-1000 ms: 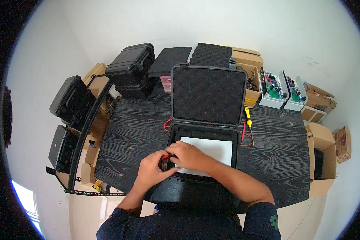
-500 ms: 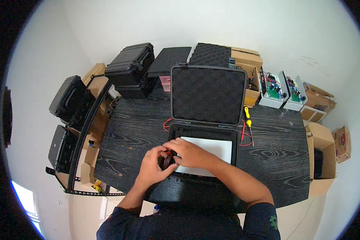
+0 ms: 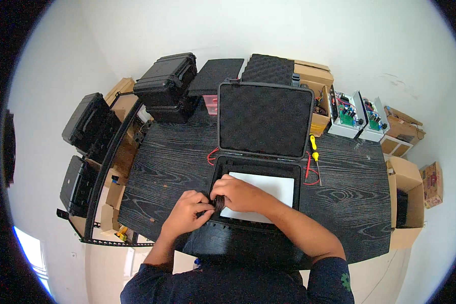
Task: The person places a white electronic device into a black foam-lined case. They then connect red and black wires to the device and arrange the cables inside the case before closing the lid.
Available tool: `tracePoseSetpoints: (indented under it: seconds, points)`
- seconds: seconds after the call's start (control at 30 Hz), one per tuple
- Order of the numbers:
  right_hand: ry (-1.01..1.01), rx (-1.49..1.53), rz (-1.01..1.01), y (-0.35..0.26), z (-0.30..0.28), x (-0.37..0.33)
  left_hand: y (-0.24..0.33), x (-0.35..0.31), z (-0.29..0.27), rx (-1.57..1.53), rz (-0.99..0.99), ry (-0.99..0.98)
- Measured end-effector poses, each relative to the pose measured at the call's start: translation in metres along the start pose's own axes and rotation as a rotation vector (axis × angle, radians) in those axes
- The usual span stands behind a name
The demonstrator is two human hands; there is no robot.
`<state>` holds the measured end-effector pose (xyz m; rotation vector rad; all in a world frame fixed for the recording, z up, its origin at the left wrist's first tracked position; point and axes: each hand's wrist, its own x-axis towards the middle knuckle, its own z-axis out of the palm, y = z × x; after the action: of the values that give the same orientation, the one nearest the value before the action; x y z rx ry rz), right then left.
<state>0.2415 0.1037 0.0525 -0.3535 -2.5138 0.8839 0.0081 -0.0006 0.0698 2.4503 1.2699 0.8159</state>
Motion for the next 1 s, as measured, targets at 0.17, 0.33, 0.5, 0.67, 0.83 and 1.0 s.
tracePoseSetpoints:
  seconds: [0.17,0.33,0.5,0.67,0.83,1.0]
  points:
    - [0.077,0.079,0.129,-0.008,0.003,0.002,0.004,0.001,-0.005,0.110,-0.031,-0.008]
    - [0.135,-0.029,0.084,-0.001,0.015,0.001,0.001,0.000,-0.004,0.152,-0.019,-0.025]
    - [0.047,-0.049,0.077,0.002,0.008,0.001,0.019,0.010,-0.007,0.042,-0.158,0.060]
    - [0.103,0.050,0.185,-0.006,0.000,0.002,0.012,0.007,0.004,0.006,-0.157,0.025]
    - [0.149,-0.044,0.145,0.001,0.007,0.001,0.020,0.004,0.017,-0.147,-0.337,0.024]
    - [0.088,-0.085,0.276,-0.007,0.007,-0.001,0.021,0.015,0.016,0.005,-0.167,0.246]
